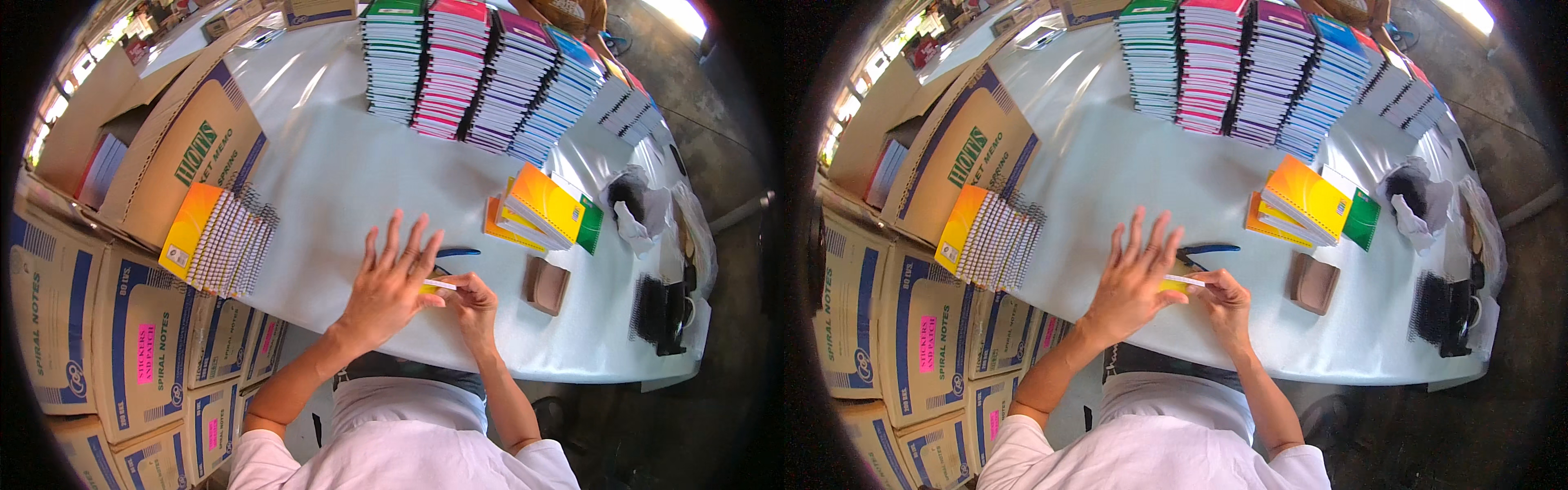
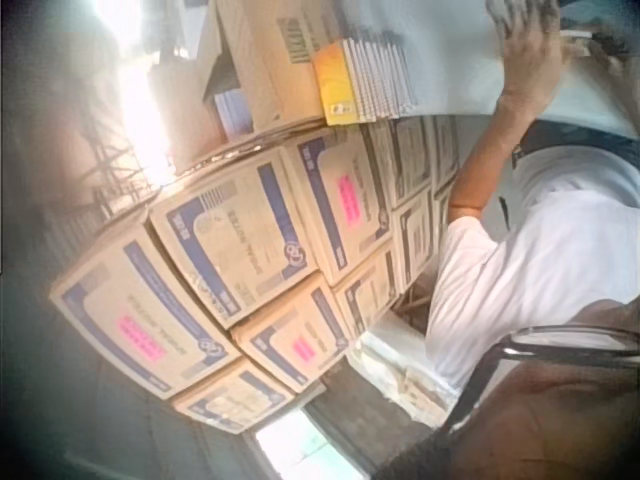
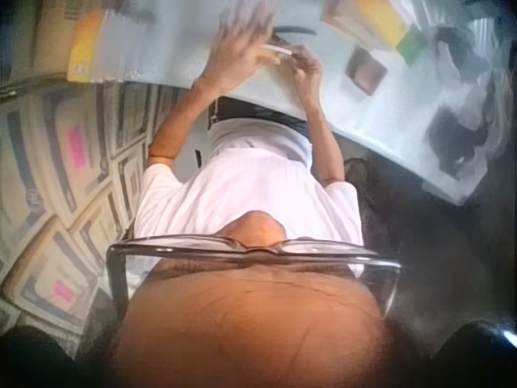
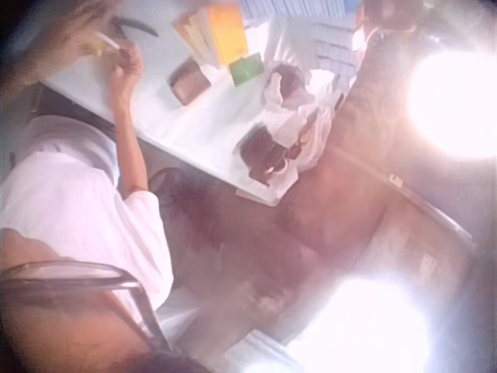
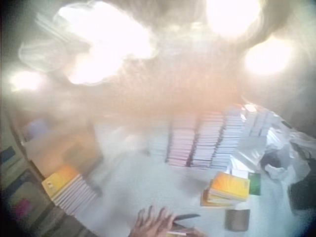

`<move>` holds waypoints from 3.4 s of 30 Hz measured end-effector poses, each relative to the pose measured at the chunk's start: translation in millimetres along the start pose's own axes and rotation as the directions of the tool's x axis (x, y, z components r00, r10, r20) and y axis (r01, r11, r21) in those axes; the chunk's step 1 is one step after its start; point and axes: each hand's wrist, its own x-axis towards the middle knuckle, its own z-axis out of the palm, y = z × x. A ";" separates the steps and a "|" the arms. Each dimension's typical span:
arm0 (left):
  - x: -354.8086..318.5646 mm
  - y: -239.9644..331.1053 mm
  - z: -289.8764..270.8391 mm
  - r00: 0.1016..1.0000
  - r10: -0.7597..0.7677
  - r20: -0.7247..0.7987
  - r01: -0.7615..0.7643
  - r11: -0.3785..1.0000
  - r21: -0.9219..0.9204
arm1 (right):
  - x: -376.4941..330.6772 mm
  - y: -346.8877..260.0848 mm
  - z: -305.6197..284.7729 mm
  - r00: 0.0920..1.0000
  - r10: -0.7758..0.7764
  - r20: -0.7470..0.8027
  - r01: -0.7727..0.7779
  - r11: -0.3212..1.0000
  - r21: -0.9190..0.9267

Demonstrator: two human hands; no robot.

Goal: The person uses a pair of snips to cut the ends of spiral notebook coils, then stacks the finished notebooks on top of a cardboard box.

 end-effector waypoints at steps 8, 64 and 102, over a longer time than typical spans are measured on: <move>-4.6 -14.0 1.1 0.954 -0.252 -0.166 0.195 0.934 -0.298 | -15.5 -9.8 -2.1 0.971 0.061 -0.229 -0.050 0.997 0.050; 2.5 15.5 10.7 0.944 0.000 0.331 0.031 0.996 -0.088 | 21.4 -71.7 -392.2 0.555 -0.638 -0.533 -0.798 -0.229 -0.557; 13.9 0.0 22.2 0.979 0.090 0.184 -0.090 0.996 -0.008 | 20.1 -68.7 -39.0 0.911 -0.039 0.410 0.296 0.754 -0.586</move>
